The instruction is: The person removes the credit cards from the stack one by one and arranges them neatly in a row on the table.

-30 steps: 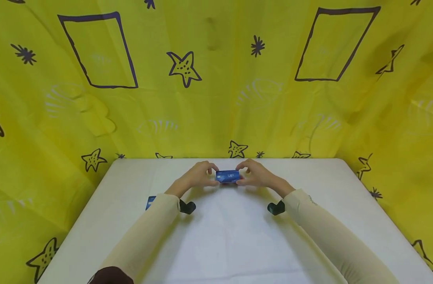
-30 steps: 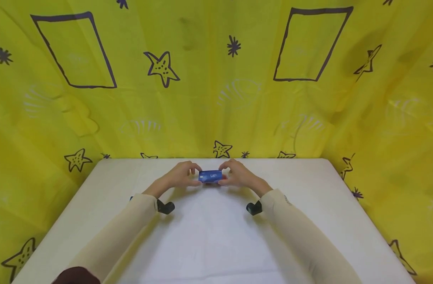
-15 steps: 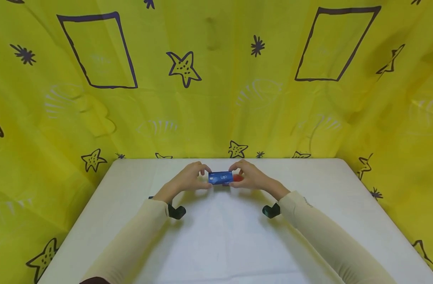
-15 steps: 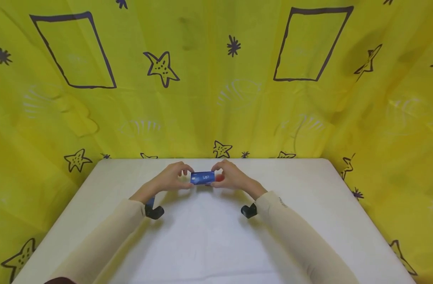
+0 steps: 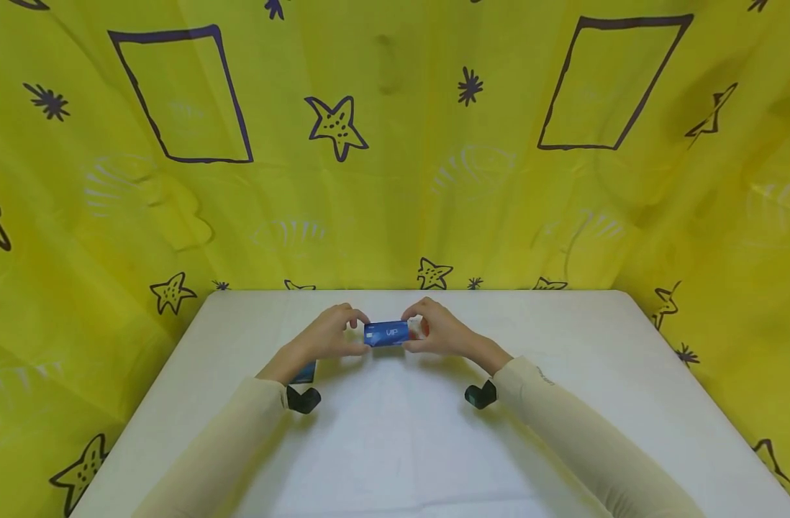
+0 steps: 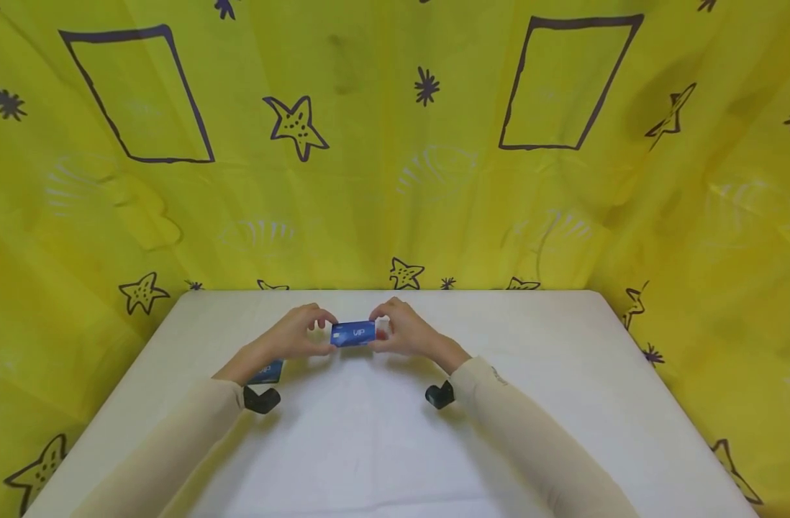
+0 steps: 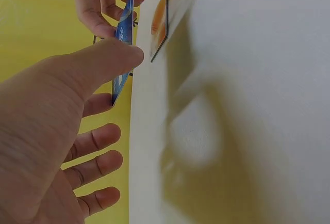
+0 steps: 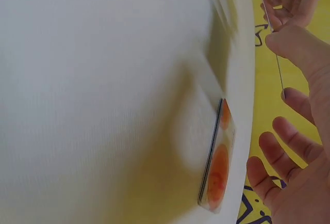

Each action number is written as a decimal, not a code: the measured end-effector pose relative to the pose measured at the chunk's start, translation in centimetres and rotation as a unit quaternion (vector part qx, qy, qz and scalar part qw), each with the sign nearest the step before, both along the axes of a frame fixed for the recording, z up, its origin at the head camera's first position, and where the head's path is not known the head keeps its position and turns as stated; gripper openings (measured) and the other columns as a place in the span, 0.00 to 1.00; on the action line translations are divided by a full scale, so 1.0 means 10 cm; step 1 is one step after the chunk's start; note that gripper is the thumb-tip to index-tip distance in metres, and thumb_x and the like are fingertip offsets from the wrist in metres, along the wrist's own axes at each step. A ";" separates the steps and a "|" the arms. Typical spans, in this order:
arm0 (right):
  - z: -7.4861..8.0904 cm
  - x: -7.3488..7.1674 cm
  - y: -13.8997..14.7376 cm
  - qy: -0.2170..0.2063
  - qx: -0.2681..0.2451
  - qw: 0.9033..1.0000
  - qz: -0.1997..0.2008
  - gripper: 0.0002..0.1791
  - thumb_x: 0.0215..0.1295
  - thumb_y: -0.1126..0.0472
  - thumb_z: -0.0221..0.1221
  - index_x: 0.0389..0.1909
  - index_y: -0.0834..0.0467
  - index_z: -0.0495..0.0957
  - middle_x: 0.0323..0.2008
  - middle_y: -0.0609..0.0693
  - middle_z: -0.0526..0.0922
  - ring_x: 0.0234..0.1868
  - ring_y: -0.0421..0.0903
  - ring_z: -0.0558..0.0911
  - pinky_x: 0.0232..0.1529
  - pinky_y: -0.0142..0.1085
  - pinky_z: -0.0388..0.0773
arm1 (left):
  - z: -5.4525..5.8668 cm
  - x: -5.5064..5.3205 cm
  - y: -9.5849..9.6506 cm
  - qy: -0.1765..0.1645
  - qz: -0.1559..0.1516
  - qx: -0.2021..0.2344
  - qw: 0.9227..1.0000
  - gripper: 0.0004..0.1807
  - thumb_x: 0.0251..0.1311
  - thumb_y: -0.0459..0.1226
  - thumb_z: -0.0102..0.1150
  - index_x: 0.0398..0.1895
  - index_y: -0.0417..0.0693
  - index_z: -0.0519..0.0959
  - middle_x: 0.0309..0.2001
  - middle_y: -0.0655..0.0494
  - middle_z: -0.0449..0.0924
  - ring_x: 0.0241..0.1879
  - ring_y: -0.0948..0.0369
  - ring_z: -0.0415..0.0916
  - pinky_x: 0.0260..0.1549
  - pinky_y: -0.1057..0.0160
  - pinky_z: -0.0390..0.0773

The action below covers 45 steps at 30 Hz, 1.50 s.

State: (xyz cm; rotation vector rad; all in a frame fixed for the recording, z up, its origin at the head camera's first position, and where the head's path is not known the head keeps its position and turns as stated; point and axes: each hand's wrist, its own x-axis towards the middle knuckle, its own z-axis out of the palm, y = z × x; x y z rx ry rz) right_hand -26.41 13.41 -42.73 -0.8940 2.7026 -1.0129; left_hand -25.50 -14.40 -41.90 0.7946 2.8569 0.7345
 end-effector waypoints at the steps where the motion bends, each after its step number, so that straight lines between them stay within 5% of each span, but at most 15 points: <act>1: 0.00 0.01 -0.02 -0.003 -0.001 1.000 -0.001 0.26 0.59 0.53 0.73 0.57 0.57 0.80 0.56 0.58 0.75 0.48 0.55 0.75 0.45 0.40 0.75 | 0.00 0.02 -0.02 -0.001 0.003 0.000 1.000 0.28 0.55 0.48 0.75 0.57 0.49 0.83 0.46 0.47 0.79 0.46 0.53 0.73 0.47 0.51 0.75; 7: -0.02 0.06 -0.15 -0.008 0.000 1.000 0.005 0.26 0.60 0.52 0.73 0.58 0.56 0.80 0.58 0.58 0.74 0.55 0.54 0.74 0.56 0.47 0.75 | 0.00 0.10 -0.15 -0.004 0.010 0.001 1.000 0.27 0.54 0.48 0.76 0.57 0.49 0.83 0.46 0.47 0.79 0.47 0.51 0.74 0.48 0.50 0.76; 14: -0.06 0.12 -0.28 0.011 0.003 1.000 0.014 0.27 0.59 0.51 0.73 0.57 0.55 0.80 0.57 0.57 0.76 0.50 0.52 0.75 0.48 0.44 0.74 | -0.01 0.20 -0.30 -0.004 0.017 -0.001 1.000 0.28 0.54 0.48 0.76 0.57 0.49 0.83 0.45 0.48 0.79 0.47 0.51 0.73 0.47 0.50 0.76; 27: -0.18 0.15 -0.52 -0.018 -0.014 0.999 0.025 0.25 0.60 0.52 0.72 0.58 0.54 0.80 0.57 0.55 0.74 0.55 0.51 0.73 0.55 0.44 0.75 | -0.07 0.32 -0.54 -0.009 0.026 -0.008 1.000 0.27 0.55 0.49 0.76 0.57 0.49 0.83 0.44 0.50 0.78 0.45 0.53 0.72 0.43 0.54 0.74; 45: -0.31 0.23 -0.73 -0.002 0.024 0.999 0.023 0.26 0.60 0.48 0.72 0.57 0.52 0.80 0.55 0.51 0.75 0.56 0.47 0.72 0.59 0.42 0.73 | -0.18 0.43 -0.74 -0.011 0.037 -0.008 0.999 0.26 0.54 0.49 0.76 0.55 0.51 0.84 0.44 0.53 0.77 0.45 0.54 0.72 0.46 0.52 0.75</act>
